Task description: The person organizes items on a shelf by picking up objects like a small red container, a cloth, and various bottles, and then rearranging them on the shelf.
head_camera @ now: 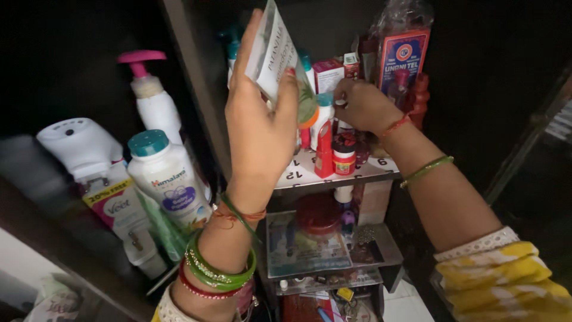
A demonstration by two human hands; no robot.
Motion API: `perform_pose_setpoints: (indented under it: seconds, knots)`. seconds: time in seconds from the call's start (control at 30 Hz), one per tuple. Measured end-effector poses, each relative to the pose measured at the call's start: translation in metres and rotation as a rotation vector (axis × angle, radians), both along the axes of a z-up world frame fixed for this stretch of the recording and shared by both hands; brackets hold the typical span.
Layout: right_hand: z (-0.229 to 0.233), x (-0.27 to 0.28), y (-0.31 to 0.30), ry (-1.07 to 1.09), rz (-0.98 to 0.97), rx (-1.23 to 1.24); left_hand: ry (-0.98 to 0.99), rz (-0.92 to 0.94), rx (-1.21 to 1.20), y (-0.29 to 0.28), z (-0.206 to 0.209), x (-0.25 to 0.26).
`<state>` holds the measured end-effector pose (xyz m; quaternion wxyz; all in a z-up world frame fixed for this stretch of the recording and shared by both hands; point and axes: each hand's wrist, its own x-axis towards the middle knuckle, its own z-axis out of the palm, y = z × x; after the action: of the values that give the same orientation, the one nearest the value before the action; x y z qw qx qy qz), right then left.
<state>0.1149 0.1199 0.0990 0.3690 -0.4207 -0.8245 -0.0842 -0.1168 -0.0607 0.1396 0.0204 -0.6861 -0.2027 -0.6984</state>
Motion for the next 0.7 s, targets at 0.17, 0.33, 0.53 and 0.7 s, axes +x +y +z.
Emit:
perform_pose_setpoints:
  seconds: [0.17, 0.33, 0.53, 0.7]
  knots:
    - [0.001, 0.003, 0.005, 0.004, 0.01, -0.054, 0.004, 0.025, 0.044, -0.004, 0.001, -0.001]
    - [0.026, 0.002, -0.027, 0.064, 0.056, -0.019, -0.012, -0.005, 0.047, -0.005, 0.006, 0.004]
    - [0.079, 0.022, -0.121, 0.134, 0.016, 0.415, -0.051, 0.058, 0.154, 0.007, 0.012, 0.028]
    - [0.098, 0.044, -0.191, 0.016, -0.115, 0.619, -0.048, -0.014, 0.111, 0.059, 0.009, 0.081]
